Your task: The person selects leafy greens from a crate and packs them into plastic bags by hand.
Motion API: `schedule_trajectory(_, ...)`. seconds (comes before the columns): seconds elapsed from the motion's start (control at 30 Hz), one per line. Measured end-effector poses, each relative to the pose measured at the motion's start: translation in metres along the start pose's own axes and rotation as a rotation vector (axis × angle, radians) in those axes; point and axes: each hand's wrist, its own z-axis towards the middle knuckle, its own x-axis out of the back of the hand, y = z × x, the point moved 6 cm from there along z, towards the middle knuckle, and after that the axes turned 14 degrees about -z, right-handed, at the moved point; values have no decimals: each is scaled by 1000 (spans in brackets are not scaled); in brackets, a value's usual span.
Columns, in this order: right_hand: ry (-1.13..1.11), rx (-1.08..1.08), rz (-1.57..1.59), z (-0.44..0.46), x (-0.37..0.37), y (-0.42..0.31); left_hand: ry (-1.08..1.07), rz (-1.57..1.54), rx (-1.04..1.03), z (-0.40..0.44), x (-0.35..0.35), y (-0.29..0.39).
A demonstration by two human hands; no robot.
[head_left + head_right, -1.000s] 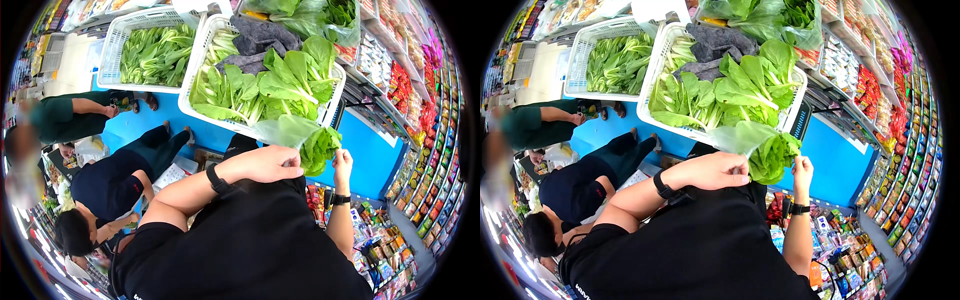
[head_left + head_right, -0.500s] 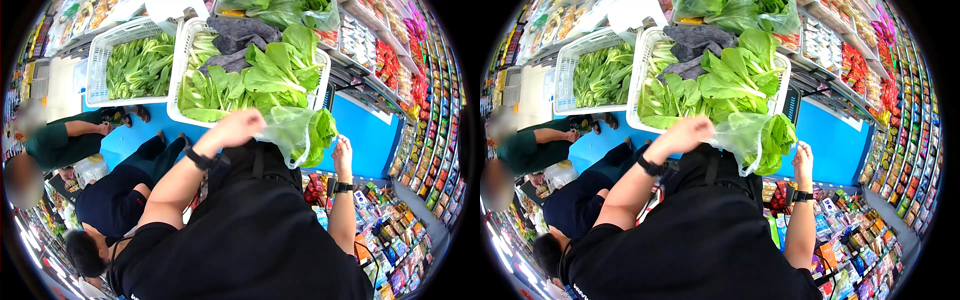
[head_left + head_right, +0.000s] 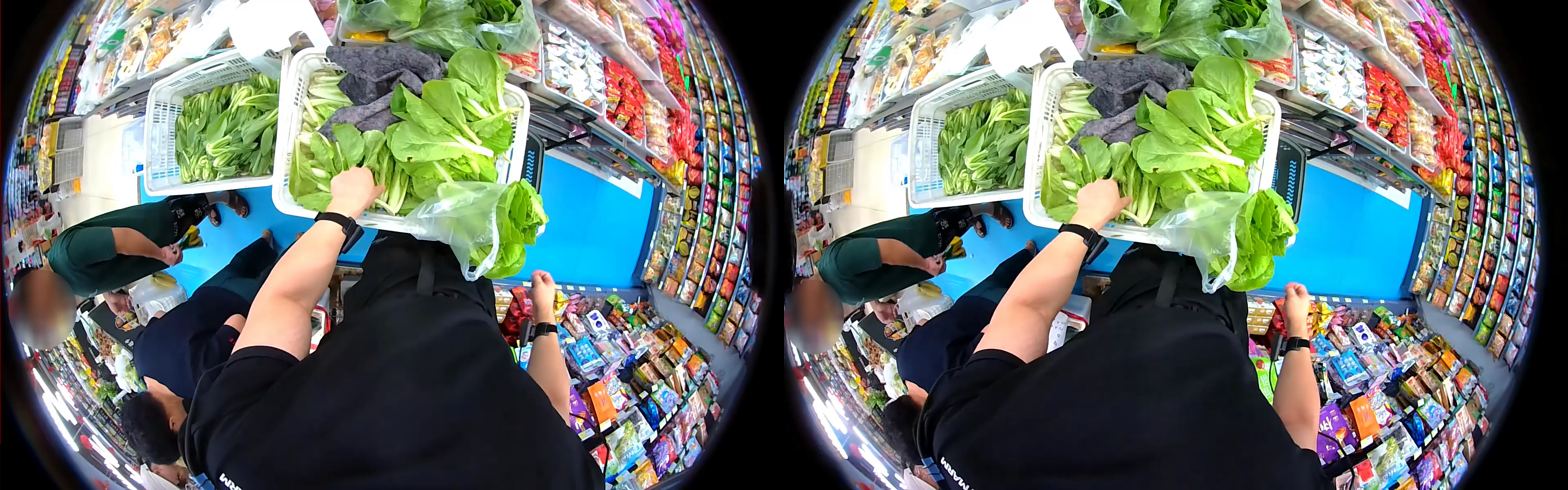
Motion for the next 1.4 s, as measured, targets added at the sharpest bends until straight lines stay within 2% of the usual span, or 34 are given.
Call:
schedule_trajectory(0.07,-38,-108,-46,-19,-12,4,-62,83,18,-1,-7,-1)
schedule_trajectory(0.2,-57,-123,-52,-27,-29,5,-30,55,41,6,-22,-3)
schedule_trajectory(0.3,-82,-99,-102,-27,-33,-22,45,-18,11,7,-26,-3)
schedule_trajectory(0.37,-72,26,-111,-18,-37,-36,59,-13,34,1,-23,0)
schedule_trajectory(0.57,-71,52,-97,-24,-36,-79,135,3,67,-21,5,0)
schedule_trajectory(0.7,-97,44,-152,-18,-39,-61,193,52,-19,-29,20,4)
schedule_trajectory(0.77,-117,6,-149,-18,-40,-52,338,1,-84,-39,41,13)
schedule_trajectory(1.03,-156,-25,-131,-13,-46,-45,198,-113,1,-32,73,-3)
schedule_trajectory(1.17,-182,-30,-112,-26,-49,-70,209,-150,0,-33,89,-16)
schedule_trajectory(1.23,-198,-58,-104,-33,-50,-76,288,-136,13,-39,112,-13)
schedule_trajectory(1.3,-185,-20,-129,-33,-52,-77,329,-126,-14,-38,128,-15)
schedule_trajectory(1.4,-212,-44,-133,-31,-54,-67,353,-75,-172,-19,147,-28)
